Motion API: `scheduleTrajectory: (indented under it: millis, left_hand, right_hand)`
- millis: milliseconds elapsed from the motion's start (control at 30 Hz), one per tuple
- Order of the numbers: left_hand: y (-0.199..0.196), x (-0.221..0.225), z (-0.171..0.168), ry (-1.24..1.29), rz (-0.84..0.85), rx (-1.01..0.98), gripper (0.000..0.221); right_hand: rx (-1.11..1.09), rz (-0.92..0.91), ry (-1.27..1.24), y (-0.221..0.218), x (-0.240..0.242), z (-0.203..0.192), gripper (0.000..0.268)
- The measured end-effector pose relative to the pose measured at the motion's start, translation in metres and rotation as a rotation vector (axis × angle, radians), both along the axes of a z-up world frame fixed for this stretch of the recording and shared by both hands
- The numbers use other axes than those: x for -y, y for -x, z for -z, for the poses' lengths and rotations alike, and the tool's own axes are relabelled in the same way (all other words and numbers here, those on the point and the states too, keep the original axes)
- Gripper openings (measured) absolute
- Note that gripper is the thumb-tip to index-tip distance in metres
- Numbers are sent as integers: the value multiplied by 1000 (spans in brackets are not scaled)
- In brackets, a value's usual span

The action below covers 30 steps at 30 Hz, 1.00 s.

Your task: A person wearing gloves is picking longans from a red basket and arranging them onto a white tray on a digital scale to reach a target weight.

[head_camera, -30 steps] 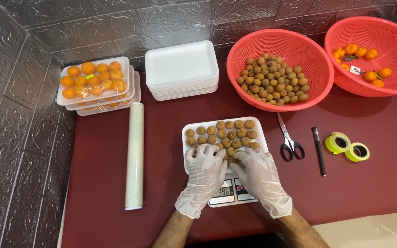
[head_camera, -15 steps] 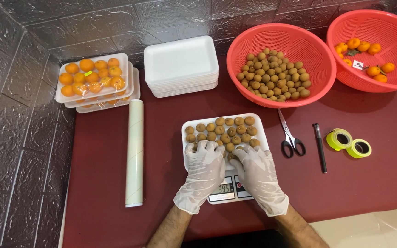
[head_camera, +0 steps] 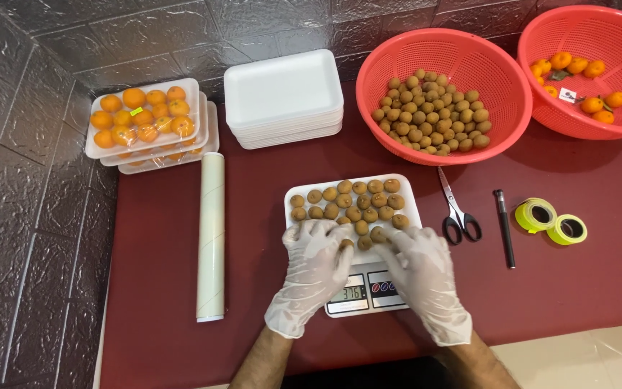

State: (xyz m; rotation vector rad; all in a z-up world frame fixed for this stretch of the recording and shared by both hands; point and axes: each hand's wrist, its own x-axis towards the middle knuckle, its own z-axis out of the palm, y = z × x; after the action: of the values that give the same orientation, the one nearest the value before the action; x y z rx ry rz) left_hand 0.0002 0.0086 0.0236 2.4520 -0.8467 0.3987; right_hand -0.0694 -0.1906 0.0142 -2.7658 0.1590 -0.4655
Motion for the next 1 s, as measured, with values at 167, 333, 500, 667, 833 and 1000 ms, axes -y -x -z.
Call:
scheduleTrajectory:
  millis: [167, 333, 500, 667, 833, 1000]
  left_hand:
    - [3, -16, -21, 136, -87, -8, 25]
    - [4, -26, -33, 205, -165, -54, 27]
    - [6, -28, -33, 274, -176, -5, 26]
    - [5, -29, -34, 275, -188, -24, 27]
    - [4, -28, -35, 274, -193, -27, 26]
    - [1, -26, -38, 267, -174, -35, 28]
  right_hand:
    - [170, 47, -94, 11, 15, -22, 22]
    - [187, 130, -118, 11, 20, -28, 21]
    - [219, 122, -133, 9, 19, -31, 18]
    - [218, 114, -150, 8, 21, -30, 17]
    - [235, 105, -147, 8, 20, -32, 17]
    - [216, 124, -149, 7, 20, -30, 15]
